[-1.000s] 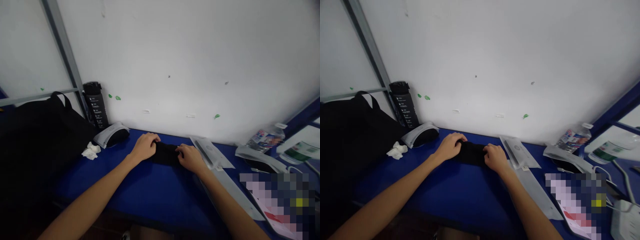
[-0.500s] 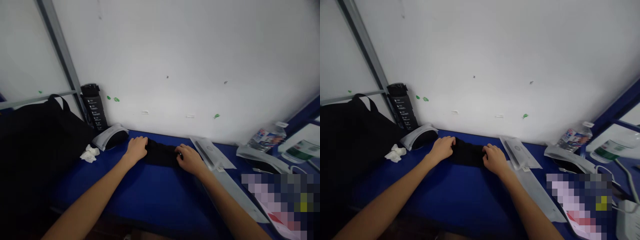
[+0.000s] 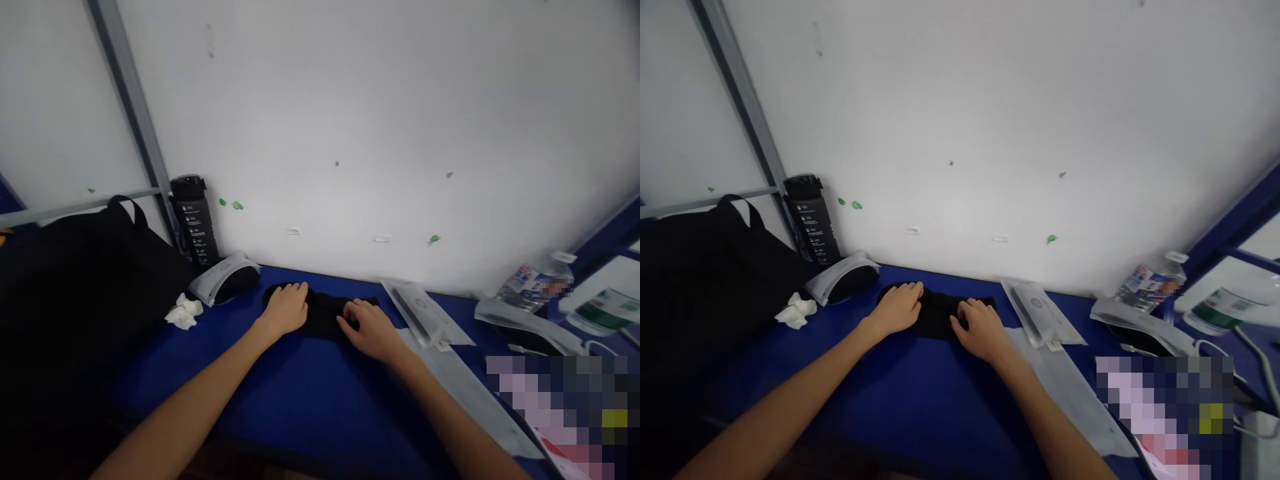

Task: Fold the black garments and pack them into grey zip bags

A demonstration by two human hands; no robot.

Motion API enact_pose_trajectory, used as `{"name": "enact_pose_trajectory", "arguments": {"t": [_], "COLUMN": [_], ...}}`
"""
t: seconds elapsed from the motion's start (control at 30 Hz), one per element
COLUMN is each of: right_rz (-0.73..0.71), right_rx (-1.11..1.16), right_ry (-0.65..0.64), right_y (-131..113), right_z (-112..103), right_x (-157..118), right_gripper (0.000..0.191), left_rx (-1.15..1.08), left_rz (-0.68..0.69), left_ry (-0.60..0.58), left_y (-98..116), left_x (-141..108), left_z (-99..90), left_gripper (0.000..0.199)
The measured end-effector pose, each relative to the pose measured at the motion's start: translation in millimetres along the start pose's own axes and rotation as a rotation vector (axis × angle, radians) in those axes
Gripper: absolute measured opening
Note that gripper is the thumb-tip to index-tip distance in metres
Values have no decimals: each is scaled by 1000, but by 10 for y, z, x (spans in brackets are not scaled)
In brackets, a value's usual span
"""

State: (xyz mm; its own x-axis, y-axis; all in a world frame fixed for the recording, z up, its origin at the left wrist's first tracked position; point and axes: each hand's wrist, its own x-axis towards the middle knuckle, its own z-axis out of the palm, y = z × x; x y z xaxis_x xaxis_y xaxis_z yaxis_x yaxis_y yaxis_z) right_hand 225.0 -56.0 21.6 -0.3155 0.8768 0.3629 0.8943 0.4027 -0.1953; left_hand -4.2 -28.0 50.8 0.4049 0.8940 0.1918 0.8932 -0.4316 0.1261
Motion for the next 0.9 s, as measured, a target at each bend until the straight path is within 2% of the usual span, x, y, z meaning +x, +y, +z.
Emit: {"name": "enact_pose_trajectory", "arguments": {"t": [0.13, 0.27, 0.37, 0.43, 0.53, 0.6, 0.7, 0.83, 0.9], "right_rz": [-12, 58, 142, 226, 369, 412, 329, 136, 65], "right_rx": [18, 170, 309, 463, 691, 782, 826, 757, 697], "right_ry": [-9, 58, 153, 184, 175, 125, 7, -49, -181], "right_y": [-21, -61, -26, 51, 184, 227, 185, 41, -8], "right_z": [24, -78, -213, -299, -378, -389, -363, -288, -244], "right_x": [-12, 13, 34, 46, 64, 75, 82, 54, 24], "right_gripper": [26, 40, 45, 45, 46, 46, 45, 41, 36], "left_rx": [-32, -101, -168, -223, -292, -329, -359, -350, -345], "left_rz": [-58, -90, -51, 4, 102, 112, 81, 100, 118], "left_ry": [81, 121, 85, -10, -269, -402, -452, -451, -453], "left_y": [31, 88, 105, 98, 68, 52, 46, 59, 62], "left_x": [5, -9, -29, -44, -68, -81, -93, -98, -97], "left_z": [-15, -94, -159, -174, -146, -122, -122, -164, -169], "left_gripper": [25, 46, 60, 63, 58, 56, 57, 55, 54]}}
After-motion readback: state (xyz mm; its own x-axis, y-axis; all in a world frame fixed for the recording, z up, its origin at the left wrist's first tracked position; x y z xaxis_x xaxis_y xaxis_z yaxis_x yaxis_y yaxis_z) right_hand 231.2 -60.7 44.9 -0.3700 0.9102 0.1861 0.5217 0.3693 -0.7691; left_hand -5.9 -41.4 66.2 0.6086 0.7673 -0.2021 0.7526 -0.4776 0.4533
